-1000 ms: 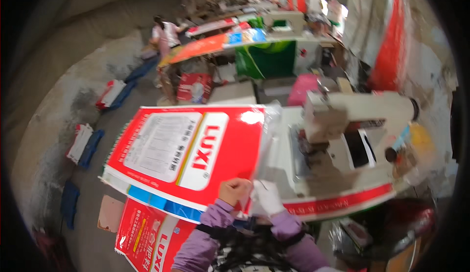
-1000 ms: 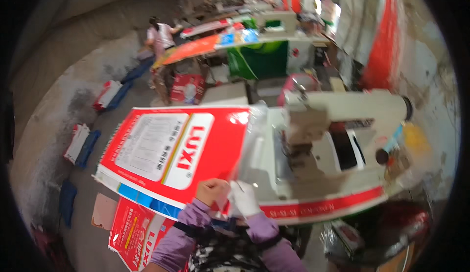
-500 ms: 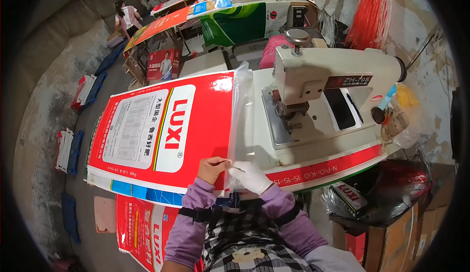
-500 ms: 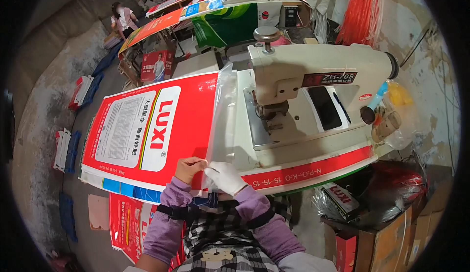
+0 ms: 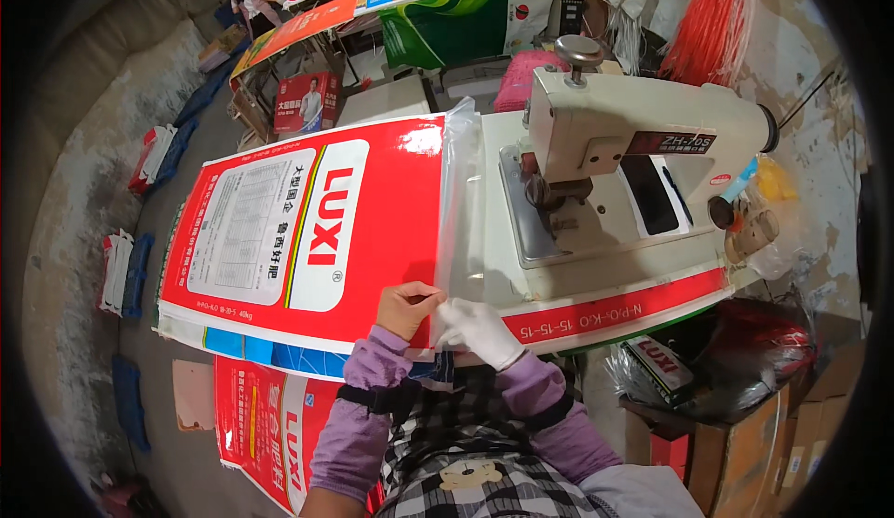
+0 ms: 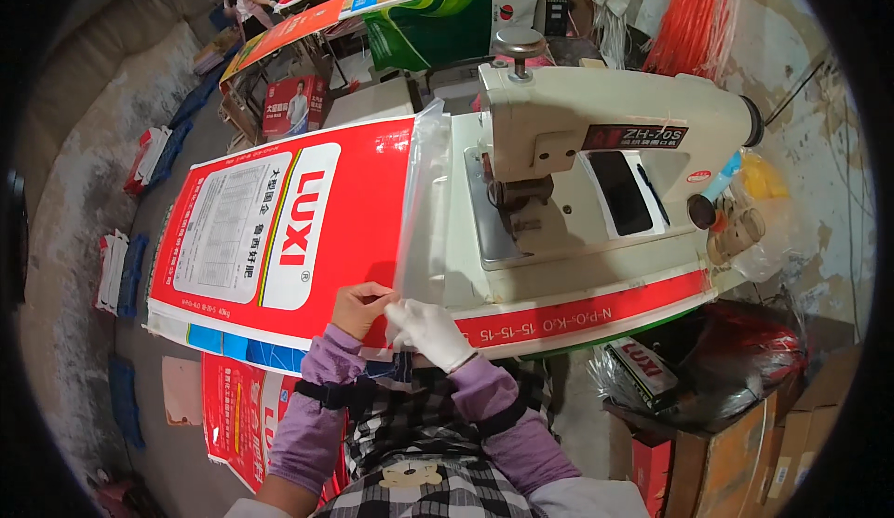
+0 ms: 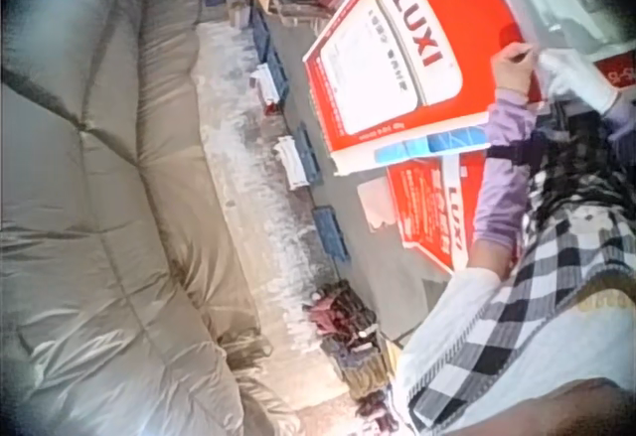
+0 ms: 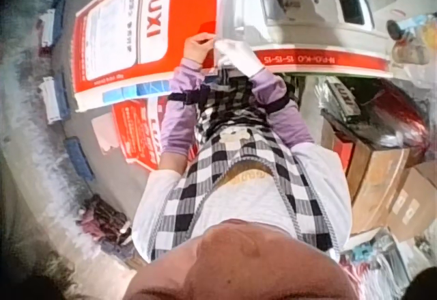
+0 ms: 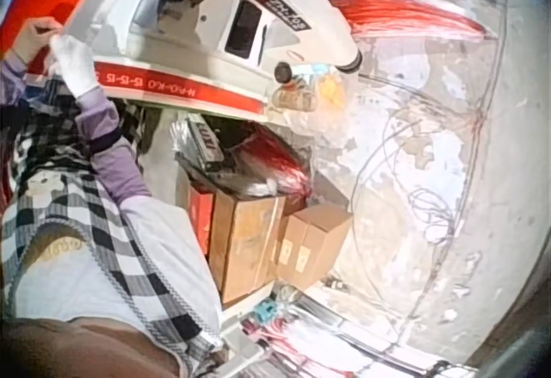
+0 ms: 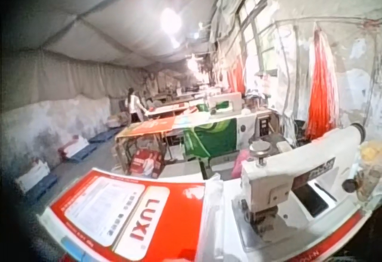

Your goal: Sewing and folding large printed plastic fertilizer bags at an industrial sewing workstation.

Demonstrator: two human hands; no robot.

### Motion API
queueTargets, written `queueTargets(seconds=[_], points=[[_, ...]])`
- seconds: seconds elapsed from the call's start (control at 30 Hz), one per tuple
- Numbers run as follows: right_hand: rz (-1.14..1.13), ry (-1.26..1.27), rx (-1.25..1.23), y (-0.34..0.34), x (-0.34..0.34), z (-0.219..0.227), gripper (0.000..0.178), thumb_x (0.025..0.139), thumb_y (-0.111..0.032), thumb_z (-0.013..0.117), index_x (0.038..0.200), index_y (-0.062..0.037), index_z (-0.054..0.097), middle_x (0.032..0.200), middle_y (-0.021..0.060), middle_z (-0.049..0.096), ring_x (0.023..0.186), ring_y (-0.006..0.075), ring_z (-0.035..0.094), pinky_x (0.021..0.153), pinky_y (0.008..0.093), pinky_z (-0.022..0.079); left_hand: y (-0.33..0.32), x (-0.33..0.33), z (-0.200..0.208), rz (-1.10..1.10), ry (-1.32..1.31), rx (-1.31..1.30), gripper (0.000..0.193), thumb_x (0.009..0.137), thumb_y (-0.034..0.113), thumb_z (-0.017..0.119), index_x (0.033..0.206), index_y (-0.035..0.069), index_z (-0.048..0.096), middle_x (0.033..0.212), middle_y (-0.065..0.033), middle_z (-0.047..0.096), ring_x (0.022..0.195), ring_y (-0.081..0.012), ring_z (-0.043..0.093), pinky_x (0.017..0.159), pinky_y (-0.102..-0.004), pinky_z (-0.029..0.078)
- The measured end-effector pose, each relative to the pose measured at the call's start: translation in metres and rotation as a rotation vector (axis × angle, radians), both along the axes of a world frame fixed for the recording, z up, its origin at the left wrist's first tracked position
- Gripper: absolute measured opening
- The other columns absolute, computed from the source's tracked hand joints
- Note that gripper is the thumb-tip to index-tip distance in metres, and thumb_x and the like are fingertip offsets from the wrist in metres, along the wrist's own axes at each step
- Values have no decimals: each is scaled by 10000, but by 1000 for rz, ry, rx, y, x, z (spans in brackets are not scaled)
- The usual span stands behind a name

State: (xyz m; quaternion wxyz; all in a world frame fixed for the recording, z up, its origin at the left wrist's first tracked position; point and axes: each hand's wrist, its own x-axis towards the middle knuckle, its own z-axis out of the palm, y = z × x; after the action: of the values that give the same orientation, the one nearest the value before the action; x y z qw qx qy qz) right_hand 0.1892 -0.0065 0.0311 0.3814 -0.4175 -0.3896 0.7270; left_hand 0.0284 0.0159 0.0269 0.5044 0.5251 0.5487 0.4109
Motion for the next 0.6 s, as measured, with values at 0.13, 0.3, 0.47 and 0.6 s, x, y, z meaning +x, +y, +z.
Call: queueTargets(seconds=[0.13,0.3,0.47,0.6], points=[[14,-302,405,7,8,-38,284,876,-245,586,795,24,625,646,35,600,587,137,603,534,287,449,4,5,-15,-107,-46,-15,116,841,83,656,884,-17,618,806,-32,648,761,-86,580,718,-242,473],[-31,-379,325,6,3,-19,330,885,-288,570,729,2,589,582,26,538,536,121,527,535,273,423,-3,1,-24,-89,99,111,90,893,90,580,920,4,584,763,2,589,714,-73,536,686,-219,444],[-103,-192,171,3,-5,-20,317,917,-254,536,697,-25,553,589,11,509,539,98,482,513,269,394,-9,-3,-19,-45,95,161,81,892,88,578,903,8,572,778,-3,568,746,-74,525,693,-221,436],[-206,-126,275,6,1,-40,317,926,-243,500,741,10,550,605,72,543,567,154,541,549,315,419,-12,1,-20,-22,59,180,86,875,87,600,880,2,586,799,-32,576,723,-91,532,676,-238,444]])
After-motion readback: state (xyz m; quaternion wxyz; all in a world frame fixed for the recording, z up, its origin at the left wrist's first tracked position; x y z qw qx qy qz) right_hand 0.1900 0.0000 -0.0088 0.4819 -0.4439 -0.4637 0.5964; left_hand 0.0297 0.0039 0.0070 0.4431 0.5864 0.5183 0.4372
